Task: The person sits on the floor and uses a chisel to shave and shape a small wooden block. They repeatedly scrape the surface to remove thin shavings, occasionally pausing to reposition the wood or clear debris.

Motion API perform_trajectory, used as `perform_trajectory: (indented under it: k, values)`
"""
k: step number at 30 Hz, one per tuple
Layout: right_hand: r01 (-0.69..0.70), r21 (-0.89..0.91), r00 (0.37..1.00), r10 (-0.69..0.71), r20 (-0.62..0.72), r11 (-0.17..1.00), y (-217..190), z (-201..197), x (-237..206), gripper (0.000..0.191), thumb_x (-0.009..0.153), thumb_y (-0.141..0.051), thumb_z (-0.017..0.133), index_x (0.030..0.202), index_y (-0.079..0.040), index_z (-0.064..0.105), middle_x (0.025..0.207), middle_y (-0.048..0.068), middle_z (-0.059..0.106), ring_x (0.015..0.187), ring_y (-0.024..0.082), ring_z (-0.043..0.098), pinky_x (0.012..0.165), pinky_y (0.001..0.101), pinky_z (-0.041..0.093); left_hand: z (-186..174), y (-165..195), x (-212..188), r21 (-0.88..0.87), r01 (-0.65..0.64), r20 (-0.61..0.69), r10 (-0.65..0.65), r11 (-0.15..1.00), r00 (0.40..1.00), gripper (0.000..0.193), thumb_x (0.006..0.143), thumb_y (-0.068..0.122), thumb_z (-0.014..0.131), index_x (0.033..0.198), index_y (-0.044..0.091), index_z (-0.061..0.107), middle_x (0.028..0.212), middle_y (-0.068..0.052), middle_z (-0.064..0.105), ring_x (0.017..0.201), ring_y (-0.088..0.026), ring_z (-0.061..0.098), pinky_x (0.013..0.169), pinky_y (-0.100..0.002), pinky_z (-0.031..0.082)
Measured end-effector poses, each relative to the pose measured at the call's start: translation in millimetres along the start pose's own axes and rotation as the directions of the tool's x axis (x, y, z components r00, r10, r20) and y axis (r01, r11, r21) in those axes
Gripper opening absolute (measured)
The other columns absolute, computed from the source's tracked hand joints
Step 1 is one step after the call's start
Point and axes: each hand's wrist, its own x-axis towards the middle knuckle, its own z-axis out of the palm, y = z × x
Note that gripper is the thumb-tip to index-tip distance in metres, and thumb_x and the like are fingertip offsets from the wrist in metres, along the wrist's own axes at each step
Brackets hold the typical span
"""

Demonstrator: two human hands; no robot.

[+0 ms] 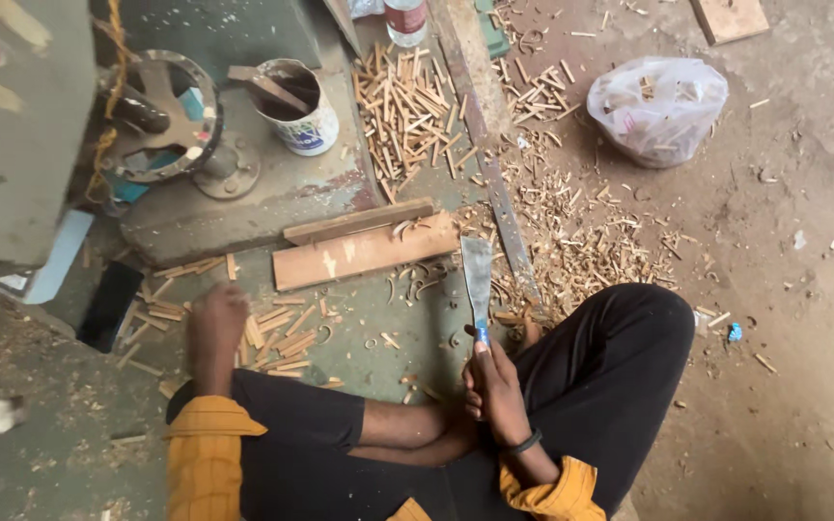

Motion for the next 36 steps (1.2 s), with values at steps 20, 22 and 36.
perform_trajectory:
  k: [20,22,36]
  values:
    - [0.089,-0.11,0.994,-0.095,-0.047,0.99,0,4,-1,0.041,0.106,-0.036,0.042,0.141,-0.017,0.052,0.066,0.001,0.047,0.041,0.008,0.037,0.036,0.0237,0.031,5,-47,-14,-0.695,0.13,0.036,-0.146,0.707,0.989,0.027,0.089,0.011,0.074,0.114,0.0,0.07,0.1,-0.012,0.075,0.08,-0.015,0.072,0.07,-0.028,0.057]
    - [0.083,-0.122,0.995,-0.088,-0.036,0.989,1,5,-1,0.041,0.107,-0.036,0.042,0.141,-0.017,0.052,0.066,0.001,0.046,0.041,0.008,0.037,0.036,0.0235,0.03,22,-24,-25,-0.789,0.13,0.112,-0.068,0.6,0.991,0.026,0.091,0.01,0.074,0.116,0.003,0.072,0.098,-0.009,0.074,0.077,-0.013,0.068,0.066,-0.028,0.055]
    - [0.082,-0.031,0.995,-0.084,-0.061,0.996,-4,9,-3,0.039,0.104,-0.037,0.043,0.139,-0.021,0.052,0.066,0.001,0.044,0.041,0.008,0.035,0.035,0.0224,0.029,131,223,-57,-0.432,-0.394,-0.468,0.172,0.811,0.867,0.008,0.079,0.002,0.076,0.086,0.004,0.073,0.081,-0.013,0.07,0.072,-0.032,0.069,0.069,-0.042,0.054]
